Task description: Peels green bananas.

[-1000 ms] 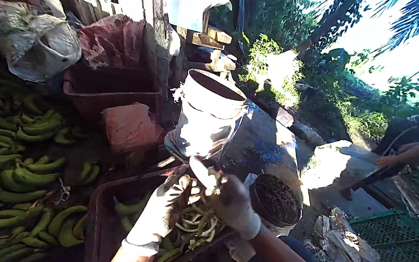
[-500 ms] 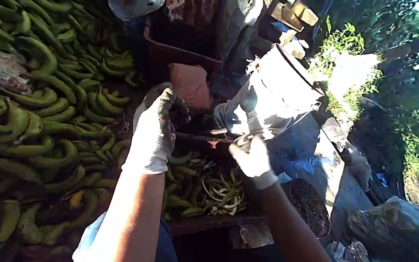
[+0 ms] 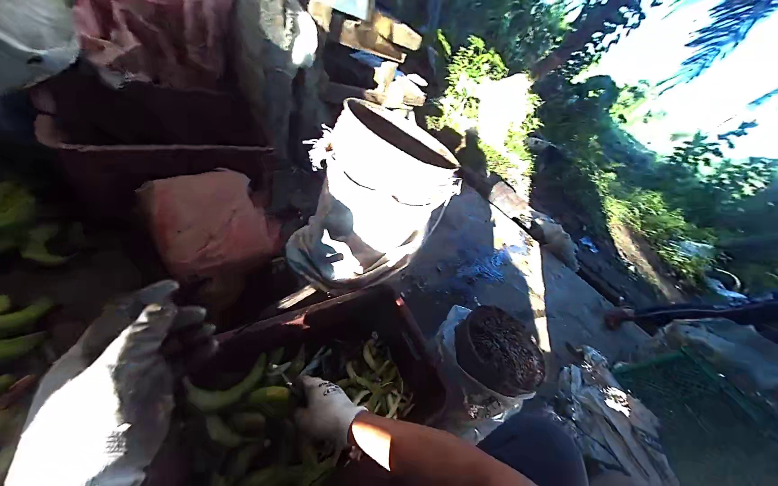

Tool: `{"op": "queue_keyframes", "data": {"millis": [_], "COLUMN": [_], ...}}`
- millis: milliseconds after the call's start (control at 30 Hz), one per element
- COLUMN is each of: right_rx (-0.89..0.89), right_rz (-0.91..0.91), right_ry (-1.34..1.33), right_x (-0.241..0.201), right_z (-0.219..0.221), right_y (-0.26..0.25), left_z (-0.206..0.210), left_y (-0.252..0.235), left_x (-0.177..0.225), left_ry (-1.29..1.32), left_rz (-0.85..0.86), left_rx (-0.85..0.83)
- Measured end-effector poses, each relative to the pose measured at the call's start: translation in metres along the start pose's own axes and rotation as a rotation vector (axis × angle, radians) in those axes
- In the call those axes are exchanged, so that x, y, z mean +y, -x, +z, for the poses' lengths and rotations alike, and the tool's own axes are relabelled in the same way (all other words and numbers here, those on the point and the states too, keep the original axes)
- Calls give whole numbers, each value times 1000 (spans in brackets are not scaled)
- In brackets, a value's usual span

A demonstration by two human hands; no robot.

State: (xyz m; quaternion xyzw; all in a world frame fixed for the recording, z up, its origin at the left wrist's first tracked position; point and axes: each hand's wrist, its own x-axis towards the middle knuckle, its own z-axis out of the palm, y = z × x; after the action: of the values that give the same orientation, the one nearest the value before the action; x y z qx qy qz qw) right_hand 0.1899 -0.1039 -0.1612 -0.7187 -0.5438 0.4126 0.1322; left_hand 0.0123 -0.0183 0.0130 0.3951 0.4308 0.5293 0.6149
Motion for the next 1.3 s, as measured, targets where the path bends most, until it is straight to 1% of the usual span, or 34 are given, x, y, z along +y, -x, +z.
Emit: {"op": "queue_keyframes", "data": {"millis": [33,67,133,200,233,300,333,367,433,500,533,600,633,667,700,733,800,833,900,967,1100,1233,1300], "right_rx": [40,84,192,291,301,229,162,91,-25,-68,-51,75,180,306,424,511,606,614,540,441,331,276,255], "right_rz": [-24,-49,-93,-141,-153,-168,-179,-185,-191,-138,-101,18,76,110,100,56,-64,-117,-169,-154,-111,-96,-87], "right_ry": [-77,-154,-335,-606,-769,-1090,-1210,-1287,-1322,-1285,-1272,-1235,-1184,-1093,-953,-775,-467,-387,-351,-336,-147,-87,-87], "right_x": [1,2,2,2,2,9,17,25,36,39,41,47,50,52,55,57,49,43,33,28,20,17,18], "right_z": [-22,-44,-91,-130,-144,-158,-160,-158,-151,-148,-149,-151,-152,-151,-152,-153,-155,-153,-144,-131,-113,-108,-110], "right_y": [18,37,79,120,139,166,172,172,166,163,160,153,148,145,142,141,147,151,158,158,152,147,143], "left_z": [-6,-6,11,26,35,54,64,72,88,98,102,101,99,97,97,96,95,93,89,89,98,100,101], "left_y": [-4,-2,19,30,36,53,62,69,84,96,96,86,82,80,79,78,73,70,65,66,73,80,83], "left_x": [-8,-10,-3,-13,-22,-42,-52,-62,-74,-77,-79,-93,-99,-101,-102,-102,-100,-100,-103,-106,-105,-99,-97], "left_ry": [-68,-151,-375,-571,-616,-580,-488,-366,-167,-65,-40,-37,-26,-57,-121,-192,-310,-326,-312,-300,-324,-412,-440], "left_rz": [-12,-20,9,48,69,83,62,31,-12,-2,20,81,116,153,197,241,297,312,312,307,265,269,304], "left_rx": [-120,-195,-274,-432,-520,-690,-769,-837,-883,-788,-719,-638,-625,-576,-505,-431,-319,-298,-285,-254,-133,-155,-179]}}
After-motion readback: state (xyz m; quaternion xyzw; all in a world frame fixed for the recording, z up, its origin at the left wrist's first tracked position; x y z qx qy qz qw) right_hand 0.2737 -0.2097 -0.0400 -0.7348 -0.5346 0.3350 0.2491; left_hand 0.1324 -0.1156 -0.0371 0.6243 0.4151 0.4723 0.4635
